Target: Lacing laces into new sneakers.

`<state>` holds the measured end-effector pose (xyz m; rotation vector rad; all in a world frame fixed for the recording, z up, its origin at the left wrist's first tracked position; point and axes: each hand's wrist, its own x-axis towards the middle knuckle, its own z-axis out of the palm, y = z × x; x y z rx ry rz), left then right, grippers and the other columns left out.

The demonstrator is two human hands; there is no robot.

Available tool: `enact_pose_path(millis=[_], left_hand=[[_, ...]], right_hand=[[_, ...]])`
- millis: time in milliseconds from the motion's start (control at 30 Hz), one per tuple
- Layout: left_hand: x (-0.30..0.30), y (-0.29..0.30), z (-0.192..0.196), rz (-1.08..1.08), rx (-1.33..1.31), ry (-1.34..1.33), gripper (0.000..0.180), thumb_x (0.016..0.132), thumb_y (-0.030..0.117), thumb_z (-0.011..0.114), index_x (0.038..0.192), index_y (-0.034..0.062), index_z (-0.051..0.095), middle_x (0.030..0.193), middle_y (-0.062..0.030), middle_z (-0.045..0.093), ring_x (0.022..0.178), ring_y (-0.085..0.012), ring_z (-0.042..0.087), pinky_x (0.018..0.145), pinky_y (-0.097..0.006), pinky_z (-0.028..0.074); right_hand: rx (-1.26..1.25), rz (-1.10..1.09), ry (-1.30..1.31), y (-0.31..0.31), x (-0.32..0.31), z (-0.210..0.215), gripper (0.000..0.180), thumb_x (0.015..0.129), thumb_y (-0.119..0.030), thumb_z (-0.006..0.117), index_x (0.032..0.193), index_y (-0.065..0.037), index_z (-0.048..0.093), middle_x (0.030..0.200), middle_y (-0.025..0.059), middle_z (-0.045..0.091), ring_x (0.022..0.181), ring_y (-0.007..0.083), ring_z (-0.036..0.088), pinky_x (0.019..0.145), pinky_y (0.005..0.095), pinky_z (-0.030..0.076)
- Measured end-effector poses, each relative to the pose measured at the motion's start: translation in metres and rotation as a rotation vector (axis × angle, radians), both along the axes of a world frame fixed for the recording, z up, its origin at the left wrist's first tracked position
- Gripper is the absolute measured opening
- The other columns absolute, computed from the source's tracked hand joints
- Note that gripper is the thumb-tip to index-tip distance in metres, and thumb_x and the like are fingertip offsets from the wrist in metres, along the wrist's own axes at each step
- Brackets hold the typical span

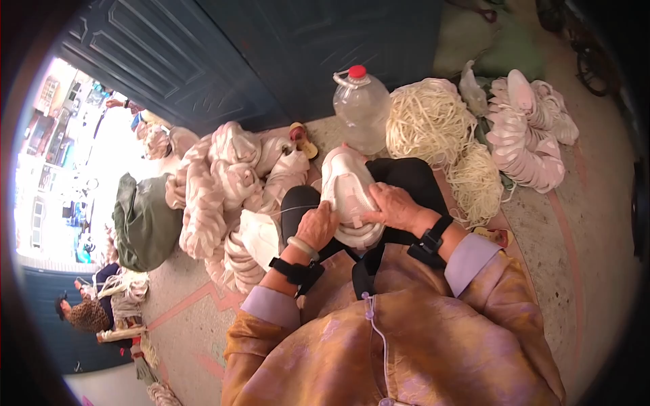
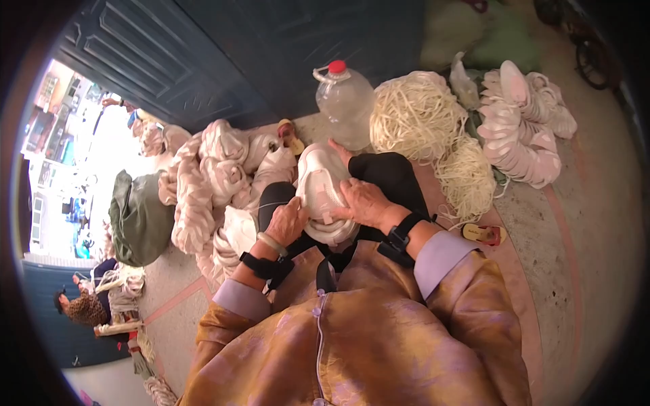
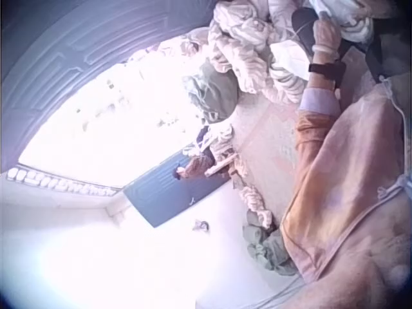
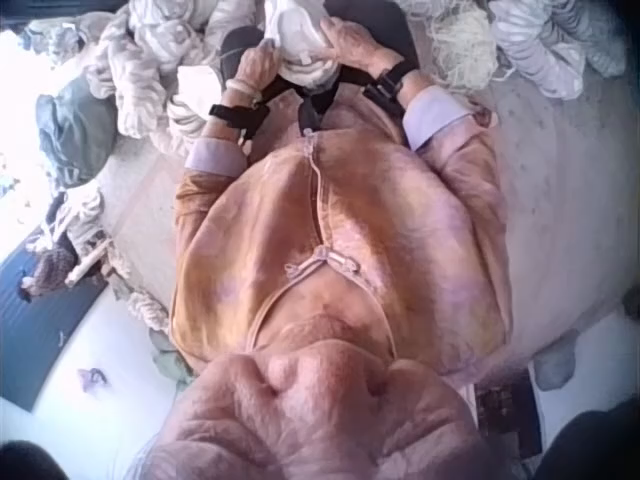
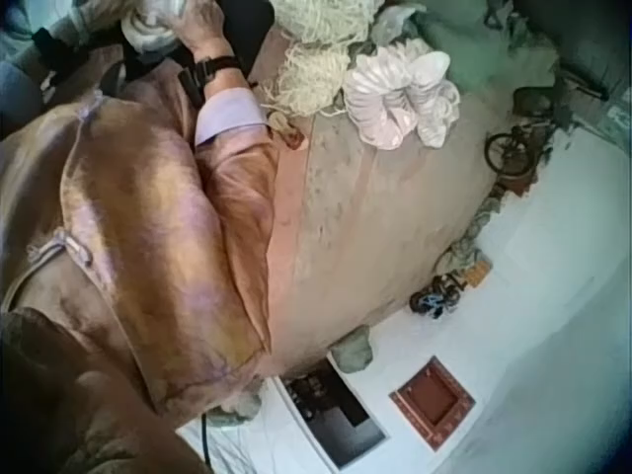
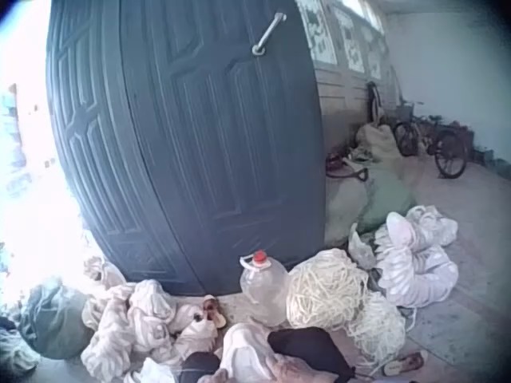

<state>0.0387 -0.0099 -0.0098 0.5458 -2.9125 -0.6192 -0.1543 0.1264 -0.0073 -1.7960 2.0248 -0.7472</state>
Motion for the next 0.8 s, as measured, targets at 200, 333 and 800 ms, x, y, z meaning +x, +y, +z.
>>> enact_pose_path(millis=[200, 333, 800], left_hand=[[0.001, -0.004, 0.004, -0.229, -0.197, -0.014, 0.017, 0.075, 0.013, 0.054, 0.072, -0.0031, 0.054, 0.074, -0.024, 0.053, 0.059, -0.0337, 0.06, 0.052, -0.039, 0.049], [0.009, 0.001, 0.003, -0.278, -0.214, -0.033, 0.01, 0.072, 0.009, 0.058, 0.069, -0.0006, 0.057, 0.081, -0.0226, 0.048, 0.058, -0.0325, 0.059, 0.048, -0.037, 0.05], [0.0, 0.011, 0.004, -0.118, 0.047, -0.102, 0.012, 0.075, 0.011, 0.055, 0.07, 0.0004, 0.056, 0.083, -0.0213, 0.045, 0.059, -0.032, 0.06, 0.047, -0.037, 0.05]], right_hand=[[0.136, 0.082, 0.07, -0.002, 0.004, 0.01, 0.06, 0.07, -0.044, 0.069, 0.095, 0.004, 0.044, 0.097, 0.0263, 0.053, 0.092, 0.0402, 0.055, 0.08, 0.0419, 0.046], [0.24, 0.119, 0.211, -0.003, 0.011, 0.018, 0.067, 0.068, -0.047, 0.07, 0.1, 0.007, 0.046, 0.099, 0.0247, 0.053, 0.098, 0.036, 0.055, 0.086, 0.0379, 0.045], [0.123, 0.078, 0.464, 0.008, 0.012, 0.017, 0.071, 0.068, -0.049, 0.068, 0.105, 0.008, 0.047, 0.1, 0.0221, 0.051, 0.102, 0.0327, 0.05, 0.101, 0.0579, 0.022]])
